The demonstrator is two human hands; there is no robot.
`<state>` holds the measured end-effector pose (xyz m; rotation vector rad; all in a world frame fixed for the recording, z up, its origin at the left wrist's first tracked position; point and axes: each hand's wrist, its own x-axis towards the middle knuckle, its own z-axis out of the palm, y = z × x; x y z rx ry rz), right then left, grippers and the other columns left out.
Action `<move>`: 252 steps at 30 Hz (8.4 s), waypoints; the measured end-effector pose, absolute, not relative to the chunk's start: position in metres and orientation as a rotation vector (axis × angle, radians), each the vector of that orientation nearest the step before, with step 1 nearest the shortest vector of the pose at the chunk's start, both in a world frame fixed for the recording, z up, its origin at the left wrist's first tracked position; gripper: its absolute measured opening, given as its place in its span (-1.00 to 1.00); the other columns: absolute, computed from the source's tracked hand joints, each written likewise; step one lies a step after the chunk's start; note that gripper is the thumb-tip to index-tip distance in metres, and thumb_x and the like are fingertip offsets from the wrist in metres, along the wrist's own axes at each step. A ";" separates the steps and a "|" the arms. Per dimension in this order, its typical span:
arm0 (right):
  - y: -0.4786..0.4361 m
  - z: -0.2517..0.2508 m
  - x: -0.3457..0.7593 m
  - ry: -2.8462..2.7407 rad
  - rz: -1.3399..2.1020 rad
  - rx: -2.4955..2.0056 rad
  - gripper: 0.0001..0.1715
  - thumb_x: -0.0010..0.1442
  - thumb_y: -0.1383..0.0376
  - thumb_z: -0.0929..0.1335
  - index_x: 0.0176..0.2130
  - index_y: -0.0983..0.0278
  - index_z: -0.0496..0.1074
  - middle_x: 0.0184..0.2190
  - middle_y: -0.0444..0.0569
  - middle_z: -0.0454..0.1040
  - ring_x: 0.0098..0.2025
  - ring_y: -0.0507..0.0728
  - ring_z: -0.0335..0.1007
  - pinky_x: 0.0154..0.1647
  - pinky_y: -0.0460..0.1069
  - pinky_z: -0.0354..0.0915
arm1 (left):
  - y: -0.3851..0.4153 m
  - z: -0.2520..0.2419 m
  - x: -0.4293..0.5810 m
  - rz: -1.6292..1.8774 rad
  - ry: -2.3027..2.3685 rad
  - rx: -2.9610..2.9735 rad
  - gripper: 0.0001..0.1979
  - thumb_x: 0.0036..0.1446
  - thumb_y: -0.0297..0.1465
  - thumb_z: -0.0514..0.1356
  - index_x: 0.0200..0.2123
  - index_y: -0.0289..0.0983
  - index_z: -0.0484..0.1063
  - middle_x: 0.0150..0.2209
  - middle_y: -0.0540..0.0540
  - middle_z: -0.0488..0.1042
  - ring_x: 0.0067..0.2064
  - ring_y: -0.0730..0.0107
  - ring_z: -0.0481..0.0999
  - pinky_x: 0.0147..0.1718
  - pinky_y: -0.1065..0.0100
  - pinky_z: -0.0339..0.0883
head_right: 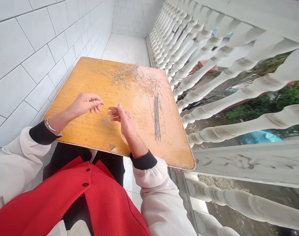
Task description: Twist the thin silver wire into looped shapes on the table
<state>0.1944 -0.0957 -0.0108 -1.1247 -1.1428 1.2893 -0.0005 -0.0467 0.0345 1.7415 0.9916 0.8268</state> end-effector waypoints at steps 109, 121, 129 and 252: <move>-0.104 -0.021 0.175 -1.240 1.685 -1.224 -0.64 -0.25 0.17 0.56 -0.43 0.30 0.52 -0.62 -0.16 0.48 -0.63 -0.08 0.23 -0.58 -0.11 0.14 | -0.036 0.024 -0.005 0.926 0.860 1.194 -0.24 0.20 0.27 -0.05 -0.51 -0.30 0.46 -0.51 -0.13 0.51 -0.42 0.38 0.54 -0.29 0.33 0.41; -0.105 -0.025 0.171 -1.182 1.632 -1.163 -0.55 -0.27 0.09 0.62 -0.43 0.28 0.52 -0.60 -0.17 0.50 -0.61 -0.07 0.27 -0.56 -0.11 0.22 | -0.037 0.024 0.009 1.021 0.905 1.155 -0.32 0.20 0.25 0.00 -0.45 -0.26 0.42 -0.44 -0.13 0.54 -0.28 0.32 0.59 -0.29 0.34 0.40; -0.103 -0.029 0.173 -1.138 1.510 -1.186 -0.58 -0.25 0.08 0.60 -0.44 0.26 0.51 -0.59 -0.15 0.50 -0.61 -0.06 0.25 -0.58 -0.10 0.22 | -0.045 0.010 -0.018 1.128 0.891 1.297 -0.64 0.17 -0.06 0.28 -0.34 -0.27 0.50 -0.19 -0.12 0.62 -0.11 0.36 0.57 -0.14 0.36 0.34; -0.086 -0.041 0.191 -1.923 -0.301 -1.438 -0.54 0.42 0.17 0.21 -0.44 0.21 0.48 -0.45 0.05 0.52 -0.35 0.17 0.33 -0.22 0.08 0.27 | -0.054 -0.012 0.002 1.235 1.121 1.343 -0.91 -0.02 -0.48 0.31 -0.54 -0.30 0.50 -0.52 0.02 0.45 -0.44 0.56 0.39 -0.45 0.50 0.36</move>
